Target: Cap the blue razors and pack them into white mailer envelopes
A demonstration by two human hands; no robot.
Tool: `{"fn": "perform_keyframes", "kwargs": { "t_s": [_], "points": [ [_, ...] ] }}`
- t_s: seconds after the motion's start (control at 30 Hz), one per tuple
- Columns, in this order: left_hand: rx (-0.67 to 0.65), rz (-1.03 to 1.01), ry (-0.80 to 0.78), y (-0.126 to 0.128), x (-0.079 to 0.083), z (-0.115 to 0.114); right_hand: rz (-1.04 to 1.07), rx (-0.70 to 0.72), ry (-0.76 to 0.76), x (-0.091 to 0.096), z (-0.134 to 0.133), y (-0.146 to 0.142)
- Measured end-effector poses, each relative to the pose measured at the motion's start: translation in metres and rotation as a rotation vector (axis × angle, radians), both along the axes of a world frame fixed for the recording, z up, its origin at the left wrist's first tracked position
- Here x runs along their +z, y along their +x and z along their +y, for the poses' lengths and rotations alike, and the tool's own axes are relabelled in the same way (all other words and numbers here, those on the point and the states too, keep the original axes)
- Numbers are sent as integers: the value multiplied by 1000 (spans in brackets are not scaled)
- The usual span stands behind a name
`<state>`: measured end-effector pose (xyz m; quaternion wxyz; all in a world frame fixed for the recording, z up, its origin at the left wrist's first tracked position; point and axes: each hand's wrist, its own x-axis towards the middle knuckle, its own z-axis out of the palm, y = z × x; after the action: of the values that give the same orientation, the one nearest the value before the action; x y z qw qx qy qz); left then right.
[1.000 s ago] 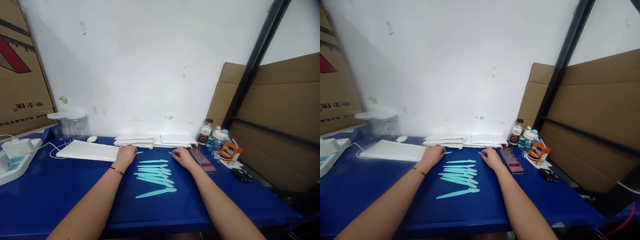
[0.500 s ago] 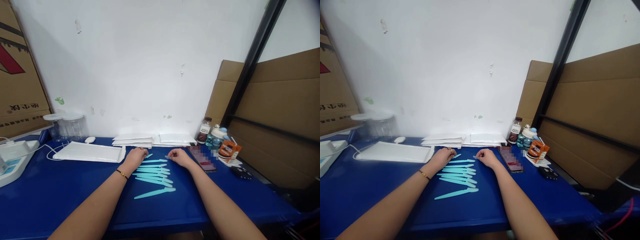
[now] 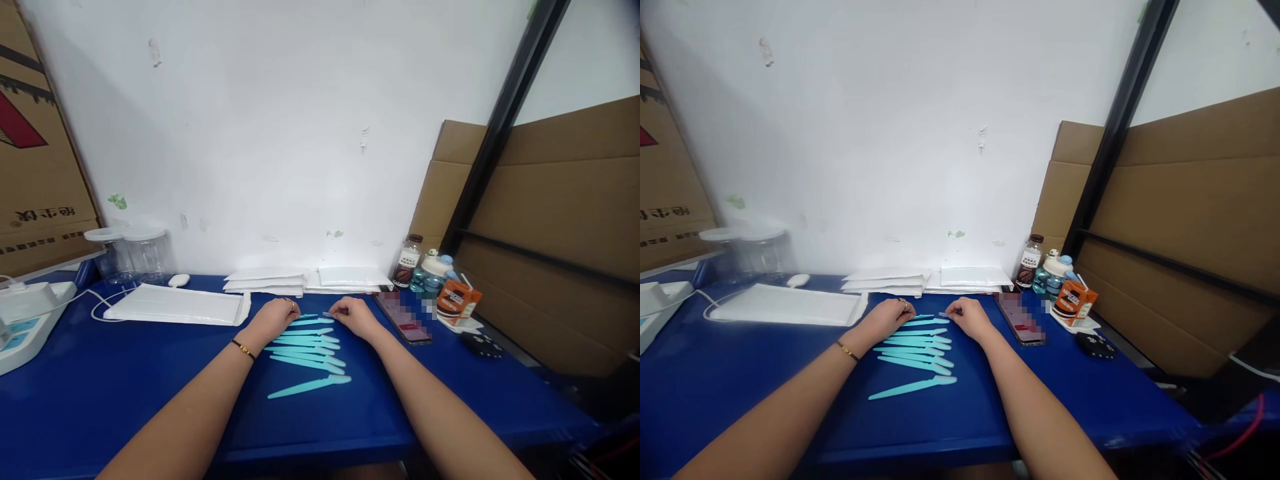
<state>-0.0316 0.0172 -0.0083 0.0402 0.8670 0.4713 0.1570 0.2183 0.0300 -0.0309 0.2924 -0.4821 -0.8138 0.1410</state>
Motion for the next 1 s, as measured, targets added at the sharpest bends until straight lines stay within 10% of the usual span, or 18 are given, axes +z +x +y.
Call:
{"fn": "perform_keyframes", "kwargs": {
  "t_s": [0.7, 1.0],
  "points": [
    [-77, -5, 3, 21, -2, -7, -15, 117, -22, 6, -9, -21],
    [-55, 28, -336, -9, 14, -27, -132, 264, -303, 27, -47, -23]
  ]
}}
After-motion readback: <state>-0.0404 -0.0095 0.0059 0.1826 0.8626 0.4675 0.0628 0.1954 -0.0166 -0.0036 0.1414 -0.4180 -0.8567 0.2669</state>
